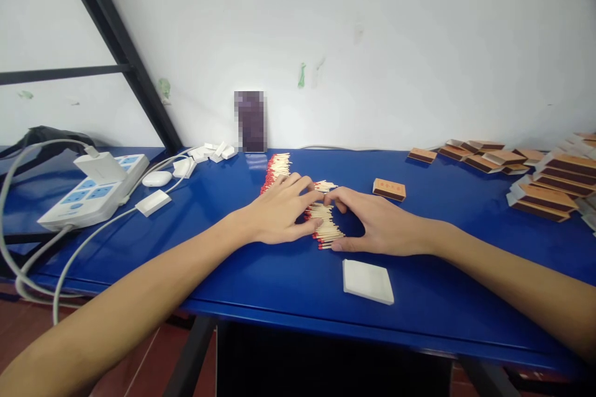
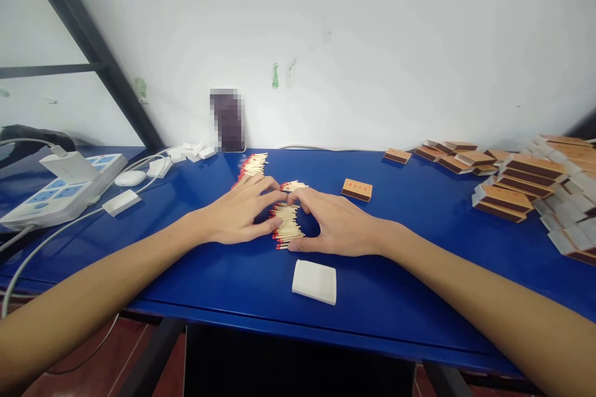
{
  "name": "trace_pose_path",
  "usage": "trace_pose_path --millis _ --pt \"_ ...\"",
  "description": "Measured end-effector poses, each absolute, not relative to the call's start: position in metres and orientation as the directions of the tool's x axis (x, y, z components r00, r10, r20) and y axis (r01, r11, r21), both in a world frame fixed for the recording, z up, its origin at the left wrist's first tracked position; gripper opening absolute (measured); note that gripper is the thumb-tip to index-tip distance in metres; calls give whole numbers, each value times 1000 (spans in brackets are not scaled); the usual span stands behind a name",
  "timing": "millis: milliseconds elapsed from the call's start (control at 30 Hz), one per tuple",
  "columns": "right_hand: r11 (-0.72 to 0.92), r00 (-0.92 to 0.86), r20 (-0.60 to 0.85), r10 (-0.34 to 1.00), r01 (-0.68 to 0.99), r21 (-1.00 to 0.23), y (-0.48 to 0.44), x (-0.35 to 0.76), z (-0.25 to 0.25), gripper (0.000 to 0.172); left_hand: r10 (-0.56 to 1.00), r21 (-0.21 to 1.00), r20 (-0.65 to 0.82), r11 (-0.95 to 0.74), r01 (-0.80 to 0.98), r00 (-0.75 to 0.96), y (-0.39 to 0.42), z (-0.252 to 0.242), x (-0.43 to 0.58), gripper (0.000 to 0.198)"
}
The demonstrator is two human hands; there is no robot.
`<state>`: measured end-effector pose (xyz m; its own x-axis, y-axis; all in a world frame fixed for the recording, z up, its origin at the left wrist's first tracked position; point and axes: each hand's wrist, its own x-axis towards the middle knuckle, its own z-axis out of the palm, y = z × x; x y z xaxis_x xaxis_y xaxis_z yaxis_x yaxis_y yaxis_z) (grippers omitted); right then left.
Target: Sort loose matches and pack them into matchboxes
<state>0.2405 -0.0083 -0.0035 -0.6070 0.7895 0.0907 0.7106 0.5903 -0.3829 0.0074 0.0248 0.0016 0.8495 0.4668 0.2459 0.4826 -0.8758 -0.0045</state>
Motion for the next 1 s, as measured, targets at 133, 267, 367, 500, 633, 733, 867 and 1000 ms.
trace_pose_path --millis 133,267,367,500,633,733,867,1000 --pt "584 -602 89 794 713 -387 -8 241 -4 60 472 0 231 -874 486 850 26 1 7 43" --pt "616 -621 121 774 695 -371 -7 241 -6 55 484 11 201 -871 492 852 25 2 6 48" --pt "629 -629 134 766 689 -360 -7 241 -6 55 487 24 183 -870 492 854 25 2 6 52" --pt "632 -634 128 763 688 -356 -10 239 -3 56 486 29 182 -872 489 855 26 1 6 50" --pt "626 -643 99 759 680 -381 -10 238 -1 58 483 37 165 -874 484 860 27 1 6 52" --pt "625 -644 111 757 663 -413 -9 240 -4 55 481 54 164 -876 479 862 27 1 6 54" --pt "638 -645 136 752 661 -396 -6 242 -8 54 475 64 156 -880 471 866 26 0 6 58" --pt "647 -648 144 748 661 -381 -6 242 -9 54 474 50 160 -880 472 866 27 -1 6 56"
